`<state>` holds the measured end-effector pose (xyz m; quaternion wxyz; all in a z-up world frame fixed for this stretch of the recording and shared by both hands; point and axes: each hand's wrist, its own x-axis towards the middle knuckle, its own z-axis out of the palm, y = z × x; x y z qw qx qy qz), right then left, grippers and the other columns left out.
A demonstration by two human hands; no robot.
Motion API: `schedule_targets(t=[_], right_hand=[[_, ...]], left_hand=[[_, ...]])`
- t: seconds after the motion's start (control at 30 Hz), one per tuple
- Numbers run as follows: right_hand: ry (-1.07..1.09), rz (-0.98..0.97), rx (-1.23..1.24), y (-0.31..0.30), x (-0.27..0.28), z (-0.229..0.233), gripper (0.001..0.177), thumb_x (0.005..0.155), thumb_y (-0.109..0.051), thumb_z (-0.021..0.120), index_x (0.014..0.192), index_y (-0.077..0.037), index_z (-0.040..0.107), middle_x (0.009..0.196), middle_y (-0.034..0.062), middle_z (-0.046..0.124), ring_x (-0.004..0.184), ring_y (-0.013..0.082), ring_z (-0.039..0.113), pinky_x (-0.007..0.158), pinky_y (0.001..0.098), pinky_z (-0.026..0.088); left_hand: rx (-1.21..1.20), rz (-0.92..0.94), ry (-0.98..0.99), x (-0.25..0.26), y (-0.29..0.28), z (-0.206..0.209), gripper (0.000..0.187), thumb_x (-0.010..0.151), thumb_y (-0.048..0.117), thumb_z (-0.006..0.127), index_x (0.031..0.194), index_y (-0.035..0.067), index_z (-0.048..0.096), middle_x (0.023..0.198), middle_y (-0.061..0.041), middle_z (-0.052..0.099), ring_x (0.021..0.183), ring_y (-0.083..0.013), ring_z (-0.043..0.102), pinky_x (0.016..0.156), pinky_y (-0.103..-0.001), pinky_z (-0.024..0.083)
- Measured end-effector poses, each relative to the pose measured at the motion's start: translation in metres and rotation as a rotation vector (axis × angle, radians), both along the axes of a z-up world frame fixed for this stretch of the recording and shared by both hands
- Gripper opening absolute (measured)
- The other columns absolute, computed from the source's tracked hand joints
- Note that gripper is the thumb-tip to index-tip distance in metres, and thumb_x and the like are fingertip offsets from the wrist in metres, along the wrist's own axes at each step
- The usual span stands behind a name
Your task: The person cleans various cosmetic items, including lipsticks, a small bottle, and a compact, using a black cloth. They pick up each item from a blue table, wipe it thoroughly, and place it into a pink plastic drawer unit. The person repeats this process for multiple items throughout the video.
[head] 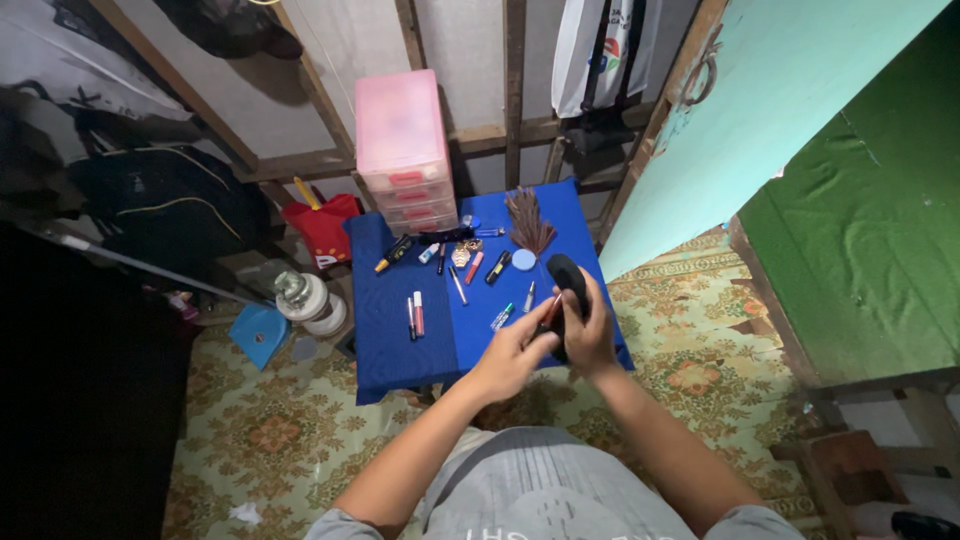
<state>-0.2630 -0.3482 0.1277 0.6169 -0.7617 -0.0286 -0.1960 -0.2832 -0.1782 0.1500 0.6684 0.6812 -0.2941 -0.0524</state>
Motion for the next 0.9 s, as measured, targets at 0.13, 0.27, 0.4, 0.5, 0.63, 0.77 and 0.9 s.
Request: schedule_targets(t=[0.13, 0.27, 0.4, 0.5, 0.63, 0.77, 0.9], right_hand=[[-0.016, 0.008, 0.269, -0.006, 0.003, 0.0, 0.042, 0.105, -0.02, 0.051, 0.144, -0.005, 0.044, 0.123, 0.0142, 0.065, 0.104, 0.0272, 0.069, 0.095, 0.0392, 0.055], [-0.344, 0.06, -0.282, 0.002, -0.019, 0.016, 0.044, 0.106, -0.007, 0.048, 0.148, 0.004, 0.045, 0.148, 0.0272, 0.054, 0.142, 0.0425, 0.048, 0.119, 0.0466, 0.035], [-0.39, 0.21, -0.371, 0.017, -0.023, 0.028, 0.044, 0.098, -0.003, 0.057, 0.141, -0.003, 0.054, 0.147, 0.0201, 0.057, 0.147, 0.0412, 0.045, 0.124, 0.046, 0.036], [-0.342, 0.105, -0.351, 0.021, -0.016, 0.038, 0.048, 0.094, 0.003, 0.053, 0.142, -0.002, 0.054, 0.148, 0.0202, 0.057, 0.149, 0.0412, 0.044, 0.124, 0.0452, 0.036], [-0.403, 0.134, -0.497, 0.026, -0.019, 0.038, 0.048, 0.091, 0.0, 0.054, 0.138, -0.002, 0.057, 0.143, 0.021, 0.06, 0.144, 0.0417, 0.048, 0.122, 0.0492, 0.036], [-0.231, 0.005, -0.255, 0.023, 0.0, 0.026, 0.034, 0.103, -0.008, 0.054, 0.136, 0.0, 0.055, 0.133, 0.024, 0.063, 0.125, 0.0388, 0.062, 0.106, 0.0407, 0.049], [0.086, 0.015, -0.069, 0.019, 0.005, 0.007, 0.03, 0.104, -0.016, 0.056, 0.13, -0.002, 0.059, 0.117, 0.0185, 0.07, 0.107, 0.0302, 0.071, 0.093, 0.0359, 0.054]], left_hand=[[0.246, 0.239, -0.096, 0.001, 0.003, 0.001, 0.046, 0.108, 0.015, 0.053, 0.153, 0.005, 0.05, 0.111, -0.007, 0.062, 0.097, -0.0142, 0.06, 0.085, -0.033, 0.051], [-0.212, 0.238, 0.455, 0.013, 0.0, -0.034, 0.041, 0.112, 0.022, 0.045, 0.147, 0.007, 0.06, 0.088, 0.001, 0.055, 0.07, -0.0065, 0.045, 0.06, -0.023, 0.037], [-0.231, 0.244, 0.431, 0.01, -0.005, -0.052, 0.026, 0.109, 0.021, 0.047, 0.115, 0.002, 0.064, 0.079, 0.004, 0.056, 0.065, -0.0047, 0.048, 0.055, -0.023, 0.038], [-0.321, 0.209, 0.503, 0.011, -0.004, -0.057, 0.025, 0.109, 0.024, 0.046, 0.113, 0.005, 0.063, 0.075, 0.007, 0.051, 0.06, -0.0031, 0.041, 0.051, -0.022, 0.032], [-0.318, 0.254, 0.573, 0.012, -0.002, -0.067, 0.027, 0.111, 0.025, 0.047, 0.113, 0.0, 0.06, 0.071, 0.004, 0.052, 0.057, -0.0047, 0.04, 0.05, -0.023, 0.032], [-0.324, 0.157, 0.508, 0.008, 0.0, -0.046, 0.039, 0.11, 0.024, 0.048, 0.138, 0.003, 0.063, 0.074, 0.007, 0.05, 0.059, -0.0031, 0.037, 0.052, -0.021, 0.03], [0.007, 0.166, 0.331, 0.005, 0.006, -0.018, 0.04, 0.105, 0.019, 0.057, 0.141, 0.001, 0.061, 0.089, 0.003, 0.059, 0.072, -0.0059, 0.046, 0.064, -0.023, 0.041]])
